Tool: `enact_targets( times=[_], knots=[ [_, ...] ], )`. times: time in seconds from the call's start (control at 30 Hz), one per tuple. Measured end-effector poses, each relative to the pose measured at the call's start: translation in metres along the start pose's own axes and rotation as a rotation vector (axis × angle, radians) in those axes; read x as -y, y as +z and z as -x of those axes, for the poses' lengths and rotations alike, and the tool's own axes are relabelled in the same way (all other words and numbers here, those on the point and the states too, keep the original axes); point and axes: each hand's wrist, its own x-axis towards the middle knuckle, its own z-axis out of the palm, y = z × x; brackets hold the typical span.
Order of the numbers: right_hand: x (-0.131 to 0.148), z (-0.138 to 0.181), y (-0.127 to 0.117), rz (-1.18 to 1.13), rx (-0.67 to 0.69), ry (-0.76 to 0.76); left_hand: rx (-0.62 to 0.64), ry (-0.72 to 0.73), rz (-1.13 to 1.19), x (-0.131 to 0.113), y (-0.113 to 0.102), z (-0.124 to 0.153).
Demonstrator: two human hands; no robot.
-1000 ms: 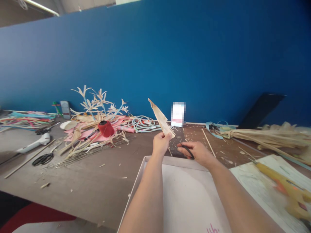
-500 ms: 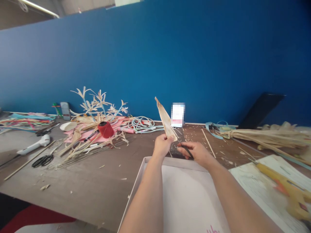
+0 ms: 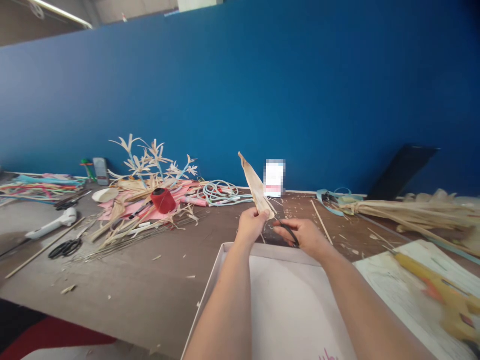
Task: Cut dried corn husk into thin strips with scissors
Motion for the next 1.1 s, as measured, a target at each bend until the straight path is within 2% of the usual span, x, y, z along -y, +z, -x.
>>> enact_targets(
  times=[0.37,0.7,1.1],
  knots=[
    [-0.008,-0.003,0.002,0.036,0.055,-0.043,-0.187,0.003,0.172,-0.004,-0.001,-0.003],
    [-0.013,-0.003,0.002,0.06,0.045,-0.089,-0.145,0.035,0.117,0.001,0.001,-0.003],
    [-0.007,-0.002,0.002,0.022,0.039,-0.067,-0.136,-0.005,0.124,-0.001,0.001,-0.003]
  ],
)
